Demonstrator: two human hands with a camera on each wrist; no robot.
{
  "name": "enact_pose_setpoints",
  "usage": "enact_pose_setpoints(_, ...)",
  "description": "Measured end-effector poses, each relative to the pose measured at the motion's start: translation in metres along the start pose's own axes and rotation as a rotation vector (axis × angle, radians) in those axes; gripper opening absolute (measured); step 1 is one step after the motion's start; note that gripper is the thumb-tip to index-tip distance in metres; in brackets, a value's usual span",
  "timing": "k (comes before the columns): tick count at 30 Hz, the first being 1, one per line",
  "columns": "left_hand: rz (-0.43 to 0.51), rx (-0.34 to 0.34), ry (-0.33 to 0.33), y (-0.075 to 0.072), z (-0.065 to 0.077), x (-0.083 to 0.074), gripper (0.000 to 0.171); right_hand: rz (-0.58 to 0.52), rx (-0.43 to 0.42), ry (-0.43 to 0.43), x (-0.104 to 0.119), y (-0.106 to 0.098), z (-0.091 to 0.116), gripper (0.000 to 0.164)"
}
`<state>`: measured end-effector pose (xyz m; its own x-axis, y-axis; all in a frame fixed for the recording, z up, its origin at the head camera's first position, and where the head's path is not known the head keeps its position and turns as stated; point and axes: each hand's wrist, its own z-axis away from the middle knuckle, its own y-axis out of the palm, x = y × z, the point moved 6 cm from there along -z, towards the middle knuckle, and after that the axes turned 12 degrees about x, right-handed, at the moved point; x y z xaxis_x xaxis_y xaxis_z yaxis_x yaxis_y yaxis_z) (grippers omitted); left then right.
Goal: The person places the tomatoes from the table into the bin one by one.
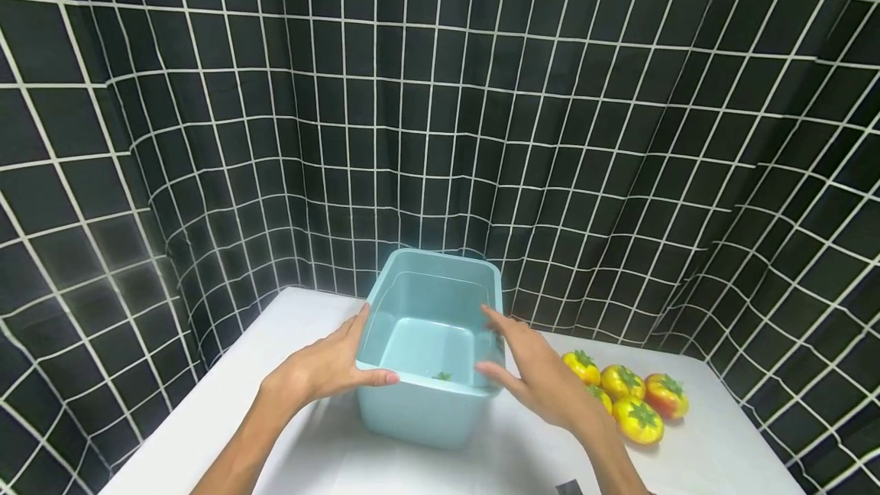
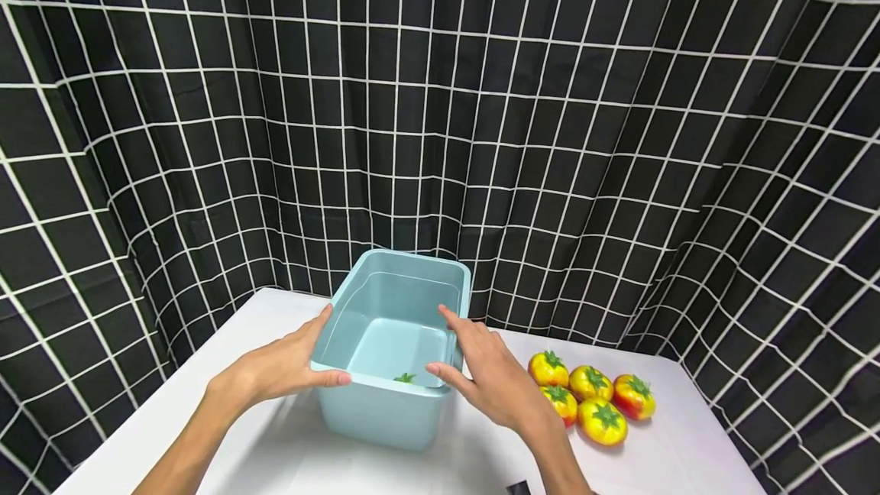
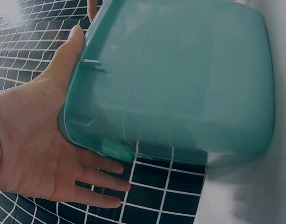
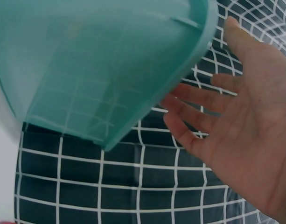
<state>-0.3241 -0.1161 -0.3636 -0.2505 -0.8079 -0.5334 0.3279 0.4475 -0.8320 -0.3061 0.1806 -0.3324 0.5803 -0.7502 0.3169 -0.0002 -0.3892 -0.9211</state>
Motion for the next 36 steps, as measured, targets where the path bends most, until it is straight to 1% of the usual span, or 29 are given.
enact_pose_setpoints(2,-0.003,0.001,-0.007,0.000,0.000,0.000,0.136,-0.012,0.002,0.012,-0.003,-0.004,0.003,0.079)
enact_pose_setpoints(5,0.000,0.000,-0.009,0.001,0.000,0.000,0.137,-0.028,0.007,0.061,-0.009,-0.012,0.009,0.075)
enact_pose_setpoints(8,0.001,-0.005,0.010,0.001,0.000,-0.001,0.137,-0.017,0.001,0.090,-0.013,-0.020,0.015,0.069)
enact_pose_setpoints(10,0.001,-0.002,0.014,0.001,0.001,-0.002,0.137,0.001,-0.005,0.087,-0.015,-0.026,0.019,0.066)
enact_pose_setpoints(11,0.001,0.000,0.012,0.001,0.001,-0.002,0.137,0.007,-0.005,0.086,-0.016,-0.029,0.021,0.065)
enact_pose_setpoints(17,-0.024,0.009,-0.019,0.001,0.002,-0.001,0.136,-0.034,0.006,0.139,-0.030,-0.047,0.033,0.064)
enact_pose_setpoints(20,-0.024,0.007,-0.022,0.000,0.002,-0.001,0.136,-0.016,0.005,0.146,-0.036,-0.057,0.038,0.061)
enact_pose_setpoints(24,-0.012,0.002,-0.021,-0.001,0.001,-0.002,0.137,0.006,0.013,0.180,-0.047,-0.067,0.046,0.059)
enact_pose_setpoints(30,-0.011,0.007,-0.014,-0.001,0.002,-0.002,0.137,0.013,-0.004,0.220,-0.064,-0.078,0.059,0.056)
enact_pose_setpoints(36,-0.009,0.015,-0.014,0.000,0.002,-0.001,0.137,0.018,-0.015,0.265,-0.082,-0.083,0.072,0.057)
